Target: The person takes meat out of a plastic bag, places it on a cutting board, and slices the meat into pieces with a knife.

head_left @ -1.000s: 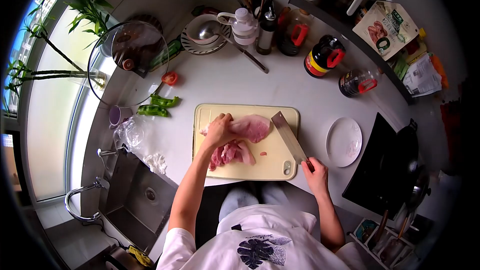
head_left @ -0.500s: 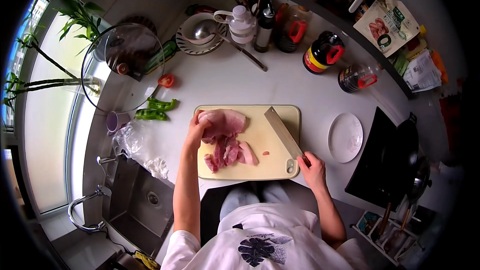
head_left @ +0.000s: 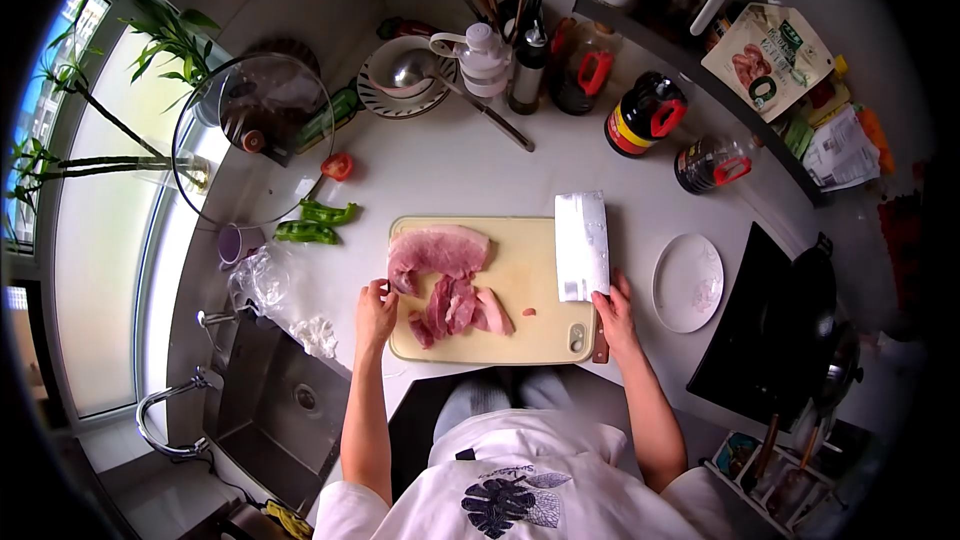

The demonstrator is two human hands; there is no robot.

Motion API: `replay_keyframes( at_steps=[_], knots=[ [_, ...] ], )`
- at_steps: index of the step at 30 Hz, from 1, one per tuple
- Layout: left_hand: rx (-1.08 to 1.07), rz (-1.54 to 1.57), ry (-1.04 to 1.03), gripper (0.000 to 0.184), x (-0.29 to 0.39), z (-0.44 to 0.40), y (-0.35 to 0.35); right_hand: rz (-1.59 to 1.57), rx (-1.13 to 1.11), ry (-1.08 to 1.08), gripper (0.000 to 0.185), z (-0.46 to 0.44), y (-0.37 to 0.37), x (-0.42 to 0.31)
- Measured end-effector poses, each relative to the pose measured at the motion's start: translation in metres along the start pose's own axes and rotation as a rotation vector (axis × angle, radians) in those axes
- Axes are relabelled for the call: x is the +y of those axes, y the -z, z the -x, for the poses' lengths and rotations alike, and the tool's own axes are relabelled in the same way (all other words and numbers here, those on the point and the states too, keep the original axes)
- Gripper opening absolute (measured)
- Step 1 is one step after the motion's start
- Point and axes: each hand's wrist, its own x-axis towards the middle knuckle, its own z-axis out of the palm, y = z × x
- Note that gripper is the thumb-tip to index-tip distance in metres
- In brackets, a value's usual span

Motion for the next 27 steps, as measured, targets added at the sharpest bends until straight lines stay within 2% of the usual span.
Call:
replay_keyframes(
  at_steps=[3,5,6,7,9,10,11,13,14,17,18,19,21,22,23,25,26,27],
  knots=[
    [0.034,0.003,0.030,0.038,0.001,0.005,-0.009,-0.087,-0.056,0.016,0.029,-0.002,0.000,-0.010],
    [0.057,0.024,0.053,0.038,-0.002,0.007,-0.012,-0.156,-0.161,-0.123,0.032,-0.004,0.001,-0.011],
    [0.075,0.090,0.090,0.039,-0.006,0.008,-0.016,-0.133,-0.196,-0.032,0.032,-0.010,0.000,-0.009],
    [0.095,0.156,0.125,0.039,-0.009,0.009,-0.018,-0.127,-0.203,-0.034,0.032,-0.015,-0.001,-0.008],
    [0.138,0.115,0.117,0.039,-0.018,0.017,-0.021,-0.186,-0.220,0.032,0.031,-0.028,-0.008,-0.022],
    [0.178,0.067,0.106,0.039,-0.024,0.025,-0.022,-0.178,-0.281,-0.020,0.042,-0.034,-0.009,-0.026],
    [0.181,0.064,0.116,0.039,-0.028,0.031,-0.020,-0.179,-0.291,-0.024,0.042,-0.041,-0.014,-0.030],
    [0.152,0.161,0.214,0.040,-0.033,0.043,-0.013,-0.071,-0.270,0.085,0.025,-0.054,-0.026,-0.038],
    [0.157,0.157,0.222,0.040,-0.036,0.049,-0.012,0.001,-0.325,0.040,0.037,-0.061,-0.026,-0.044],
    [0.110,0.219,0.286,0.043,-0.022,0.066,-0.009,0.027,-0.346,0.100,0.033,-0.069,-0.032,-0.052],
    [0.297,0.001,0.043,0.045,0.011,0.078,-0.009,0.052,-0.300,0.198,0.030,-0.066,-0.034,-0.054],
    [0.477,-0.215,-0.204,0.047,0.039,0.086,-0.011,0.053,-0.296,0.195,0.030,-0.058,-0.033,-0.056],
    [0.257,-0.070,-0.373,0.049,0.074,0.085,-0.023,0.177,-0.150,0.374,0.027,-0.039,-0.029,-0.062],
    [0.110,-0.144,-0.510,0.050,0.085,0.083,-0.032,0.284,-0.051,0.498,0.019,-0.032,-0.028,-0.066],
    [-0.038,-0.219,-0.645,0.051,0.096,0.082,-0.040,0.288,-0.053,0.497,0.019,-0.023,-0.019,-0.068],
    [-0.077,-0.260,-0.677,0.047,0.107,0.085,-0.049,0.011,-0.287,-0.152,0.017,-0.006,0.000,-0.074],
    [-0.051,-0.399,-0.737,0.048,0.095,0.079,-0.065,0.007,-0.285,-0.153,0.017,0.002,0.006,-0.084],
    [-0.028,-0.537,-0.795,0.049,0.090,0.075,-0.076,0.168,-0.306,-0.131,0.018,0.009,0.012,-0.096]
  ],
)
